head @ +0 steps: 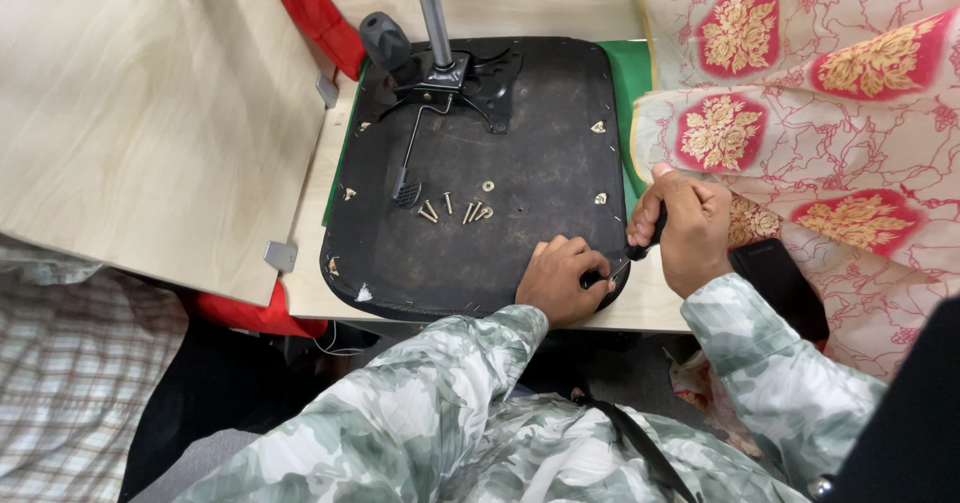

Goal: The person uses a screwdriver to tighten screws into the underside of an office chair seat. They work on multiple screw holes around the perimeter of the seat base, securing it to the chair mechanism.

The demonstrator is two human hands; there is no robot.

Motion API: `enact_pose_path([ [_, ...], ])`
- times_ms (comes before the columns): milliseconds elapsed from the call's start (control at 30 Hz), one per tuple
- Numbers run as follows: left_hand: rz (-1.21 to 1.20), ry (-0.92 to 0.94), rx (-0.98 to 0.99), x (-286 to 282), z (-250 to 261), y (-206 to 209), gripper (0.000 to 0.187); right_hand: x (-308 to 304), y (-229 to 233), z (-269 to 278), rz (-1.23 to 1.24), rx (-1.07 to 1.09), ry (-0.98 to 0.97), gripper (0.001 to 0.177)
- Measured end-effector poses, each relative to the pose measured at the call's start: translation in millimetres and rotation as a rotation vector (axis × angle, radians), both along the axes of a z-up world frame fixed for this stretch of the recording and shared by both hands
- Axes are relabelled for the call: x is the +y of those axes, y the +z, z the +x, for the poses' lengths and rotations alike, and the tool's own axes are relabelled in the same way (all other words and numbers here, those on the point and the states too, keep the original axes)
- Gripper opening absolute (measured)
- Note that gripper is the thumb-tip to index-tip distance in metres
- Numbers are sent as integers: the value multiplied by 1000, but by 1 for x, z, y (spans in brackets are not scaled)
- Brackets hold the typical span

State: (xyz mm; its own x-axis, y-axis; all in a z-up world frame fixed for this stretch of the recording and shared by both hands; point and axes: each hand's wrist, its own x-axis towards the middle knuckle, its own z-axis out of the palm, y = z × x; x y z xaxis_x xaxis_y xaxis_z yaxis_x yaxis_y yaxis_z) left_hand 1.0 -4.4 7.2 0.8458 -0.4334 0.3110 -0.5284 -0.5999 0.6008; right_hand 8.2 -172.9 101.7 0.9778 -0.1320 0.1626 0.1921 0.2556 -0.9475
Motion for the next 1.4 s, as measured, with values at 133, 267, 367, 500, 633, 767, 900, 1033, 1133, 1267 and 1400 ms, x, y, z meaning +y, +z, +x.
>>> enact_pose_path([
  [133,8,-36,4,3,1,2,21,3,1,6,84,11,-116,41],
  [267,-14,-40,-20,0,2,-3,25,13,5,11,45,74,-166,41],
  [367,-32,-57,-31,2,5,-9,23,24,6,15,-21,117,-195,40],
  [500,-56,-124,-7,6,15,-11,21,28,7,12,-3,158,-211,36],
  [633,-119,-161,45,11,18,-14,19,24,2,-2,48,80,-211,18],
  [767,-138,-168,67,9,19,-11,17,16,12,-19,136,141,-179,15],
  [900,-127,-155,70,13,16,-10,15,16,19,-22,-28,215,-39,12],
  [1033,-120,-180,93,12,21,-10,14,18,18,-7,-49,124,-15,20],
  [1133,-91,-168,85,12,19,-11,14,24,12,6,-51,114,-40,20],
  [1267,-83,-147,90,10,18,-13,14,33,11,16,-83,106,-79,27],
  [1400,-72,-109,75,7,14,-15,14,47,12,15,-85,75,-159,32],
])
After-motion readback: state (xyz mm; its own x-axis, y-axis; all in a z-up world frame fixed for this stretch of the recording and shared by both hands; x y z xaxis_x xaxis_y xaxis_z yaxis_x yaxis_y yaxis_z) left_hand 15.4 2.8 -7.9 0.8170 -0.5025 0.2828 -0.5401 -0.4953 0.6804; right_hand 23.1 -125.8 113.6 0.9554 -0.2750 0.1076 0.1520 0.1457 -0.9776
